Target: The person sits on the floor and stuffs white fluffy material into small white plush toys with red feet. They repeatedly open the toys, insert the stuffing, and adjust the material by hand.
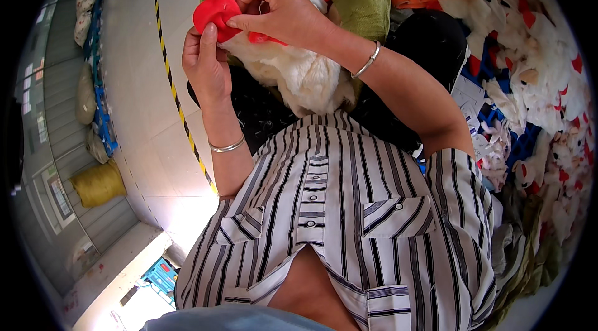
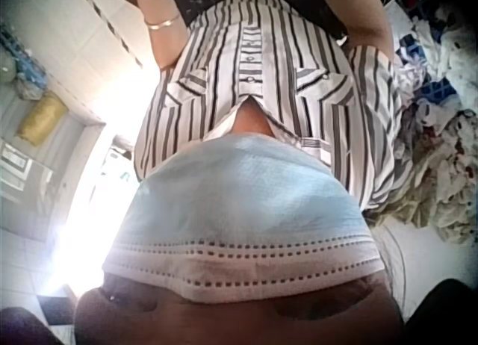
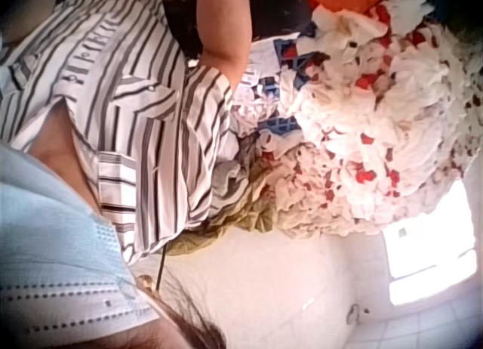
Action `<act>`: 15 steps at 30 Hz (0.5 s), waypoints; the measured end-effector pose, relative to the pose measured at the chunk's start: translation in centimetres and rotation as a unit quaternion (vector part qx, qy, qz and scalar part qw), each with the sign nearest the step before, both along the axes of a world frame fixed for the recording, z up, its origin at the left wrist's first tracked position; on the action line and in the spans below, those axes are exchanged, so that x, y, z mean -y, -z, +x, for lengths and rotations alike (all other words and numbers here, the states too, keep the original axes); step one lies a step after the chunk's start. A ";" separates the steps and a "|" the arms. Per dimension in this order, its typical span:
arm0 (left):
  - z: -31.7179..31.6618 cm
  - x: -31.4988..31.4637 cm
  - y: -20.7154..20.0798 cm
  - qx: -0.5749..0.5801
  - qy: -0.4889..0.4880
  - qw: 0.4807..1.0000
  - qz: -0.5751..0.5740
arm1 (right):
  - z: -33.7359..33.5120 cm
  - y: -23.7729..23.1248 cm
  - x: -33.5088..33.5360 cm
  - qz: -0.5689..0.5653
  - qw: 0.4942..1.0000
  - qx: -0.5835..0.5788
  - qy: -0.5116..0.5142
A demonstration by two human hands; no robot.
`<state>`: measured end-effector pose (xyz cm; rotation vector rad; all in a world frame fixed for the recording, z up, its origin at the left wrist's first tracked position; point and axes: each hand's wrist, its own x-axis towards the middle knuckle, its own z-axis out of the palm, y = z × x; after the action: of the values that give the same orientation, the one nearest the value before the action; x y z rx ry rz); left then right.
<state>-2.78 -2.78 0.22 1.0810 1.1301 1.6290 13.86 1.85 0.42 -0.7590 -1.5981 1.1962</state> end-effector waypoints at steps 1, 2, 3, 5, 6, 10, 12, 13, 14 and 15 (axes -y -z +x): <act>0.0 0.1 0.0 -0.010 -0.005 1.000 0.000 | 0.0 -0.2 0.1 0.006 1.000 0.000 -0.001; 0.2 0.1 0.1 -0.019 -0.008 1.000 0.000 | 0.1 -0.2 0.0 0.012 1.000 0.001 0.000; 0.4 0.0 0.2 -0.022 0.009 1.000 0.003 | 0.1 0.1 -0.1 0.006 1.000 -0.017 -0.004; 0.7 0.0 0.2 -0.029 0.040 0.999 0.010 | -0.3 0.7 -0.3 -0.007 0.998 -0.055 -0.015; 0.6 0.1 0.1 -0.035 0.036 0.999 0.002 | -0.5 0.6 -0.1 -0.005 0.998 -0.055 -0.011; 0.6 0.0 0.0 -0.059 0.022 0.998 -0.026 | -0.7 0.7 0.1 0.060 0.998 -0.022 0.000; 0.7 0.3 0.0 -0.077 -0.002 0.996 -0.041 | -0.3 0.8 0.1 0.081 0.996 0.013 -0.024; 0.7 0.4 0.1 -0.083 -0.003 0.996 -0.041 | 0.2 0.6 0.1 0.073 0.996 0.033 -0.045; 0.5 0.6 0.1 -0.091 -0.005 0.995 -0.042 | 0.5 0.4 0.0 0.065 0.994 0.050 -0.068; 0.4 0.6 0.1 -0.100 -0.008 0.994 -0.044 | 0.5 0.4 -0.2 0.045 0.995 0.040 -0.074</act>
<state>-2.37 -3.42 0.09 1.1996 1.3302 1.4936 14.35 2.04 -0.02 -0.6474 -1.7884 1.2016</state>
